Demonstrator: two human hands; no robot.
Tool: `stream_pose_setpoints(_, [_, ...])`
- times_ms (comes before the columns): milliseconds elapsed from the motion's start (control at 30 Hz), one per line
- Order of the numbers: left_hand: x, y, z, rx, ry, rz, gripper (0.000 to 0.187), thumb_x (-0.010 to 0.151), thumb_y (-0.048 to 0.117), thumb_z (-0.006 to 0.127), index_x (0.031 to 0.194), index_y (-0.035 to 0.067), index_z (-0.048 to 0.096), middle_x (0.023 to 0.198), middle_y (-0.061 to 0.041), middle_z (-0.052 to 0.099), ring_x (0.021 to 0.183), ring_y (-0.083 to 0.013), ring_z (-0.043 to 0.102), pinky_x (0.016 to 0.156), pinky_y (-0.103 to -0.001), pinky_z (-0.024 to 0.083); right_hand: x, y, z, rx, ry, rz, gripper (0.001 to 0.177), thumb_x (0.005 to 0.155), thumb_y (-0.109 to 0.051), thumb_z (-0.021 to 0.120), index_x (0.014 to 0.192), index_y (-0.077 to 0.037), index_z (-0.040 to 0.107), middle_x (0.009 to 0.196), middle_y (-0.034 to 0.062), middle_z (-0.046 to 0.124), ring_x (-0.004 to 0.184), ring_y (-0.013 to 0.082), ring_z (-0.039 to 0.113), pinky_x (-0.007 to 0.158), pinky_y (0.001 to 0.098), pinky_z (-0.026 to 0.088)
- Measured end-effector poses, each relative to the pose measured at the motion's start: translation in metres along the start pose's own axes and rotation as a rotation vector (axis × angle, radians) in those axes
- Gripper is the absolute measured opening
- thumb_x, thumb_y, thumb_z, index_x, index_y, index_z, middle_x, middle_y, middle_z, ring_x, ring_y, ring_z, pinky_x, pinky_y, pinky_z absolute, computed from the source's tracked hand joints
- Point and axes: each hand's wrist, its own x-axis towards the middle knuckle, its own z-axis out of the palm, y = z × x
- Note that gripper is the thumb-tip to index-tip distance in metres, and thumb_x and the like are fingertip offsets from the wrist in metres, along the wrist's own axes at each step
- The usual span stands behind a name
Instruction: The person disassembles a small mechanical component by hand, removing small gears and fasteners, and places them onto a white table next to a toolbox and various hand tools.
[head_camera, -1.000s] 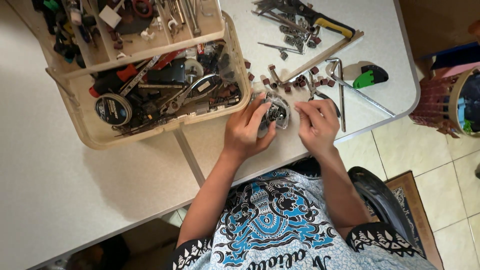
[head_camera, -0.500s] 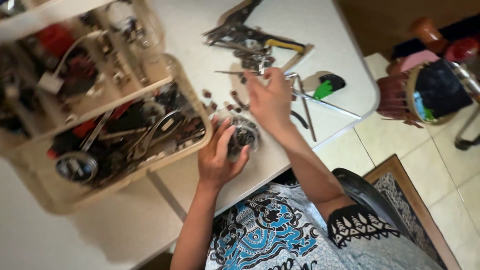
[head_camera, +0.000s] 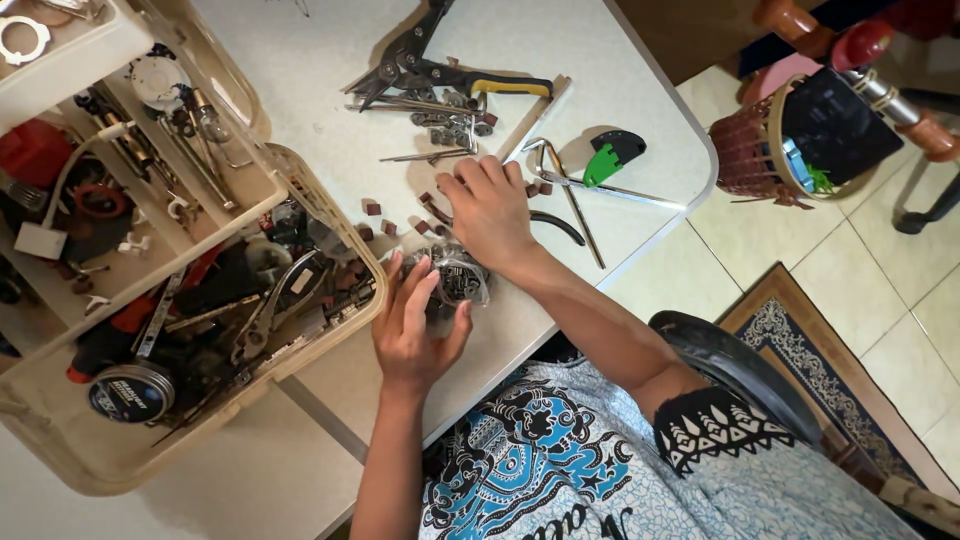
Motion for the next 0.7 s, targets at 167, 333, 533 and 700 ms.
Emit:
stream_pose_setpoints(167, [-0.0030,0.0028,-0.0017,0.014,0.023,0.015,0.045,0.085,0.015,0.082,0.121,-0.003,0.062,0.124,-0.022,0.069,0.132,-0.0468,0.058,0.114,-0.053,0.048,-0.0026,-0.0021,0.0012,-0.026,0.019,-0.004,0.032,0.078,-0.004,0.069,0.110,-0.009,0.071,0.105,0.0045,0.059,0.101,0.0267,0.053,0.087,0.0417,0.038])
stream_pose_setpoints(333, [-0.0038,0.0061,-0.0036,0.027,0.041,0.036,0.041,0.085,0.012,0.081,0.119,-0.004,0.064,0.122,-0.021,0.070,0.129,-0.0468,0.060,0.112,-0.052,0.048,-0.0046,-0.0029,0.0041,-0.019,0.046,0.010,0.030,0.081,-0.003,0.069,0.111,-0.009,0.070,0.106,0.0046,0.060,0.103,0.0266,0.054,0.088,0.0411,0.039])
stream_pose_setpoints(533, [-0.0055,0.0090,-0.0045,-0.001,0.065,0.057,0.040,0.085,0.010,0.079,0.119,-0.004,0.063,0.121,-0.020,0.070,0.126,-0.0465,0.061,0.112,-0.051,0.049,-0.0019,-0.0022,0.0037,0.045,0.145,-0.002,0.026,0.086,-0.006,0.070,0.112,-0.007,0.067,0.110,0.0061,0.064,0.104,0.0273,0.056,0.089,0.0417,0.042])
stream_pose_setpoints(700, [-0.0079,0.0093,-0.0048,0.003,0.072,0.055,0.039,0.085,0.010,0.079,0.118,-0.003,0.064,0.119,-0.020,0.070,0.123,-0.0456,0.062,0.109,-0.050,0.050,-0.0016,-0.0041,0.0031,0.065,0.179,-0.017,0.013,0.095,-0.007,0.069,0.105,-0.007,0.061,0.101,0.0065,0.067,0.098,0.0273,0.060,0.086,0.0413,0.042])
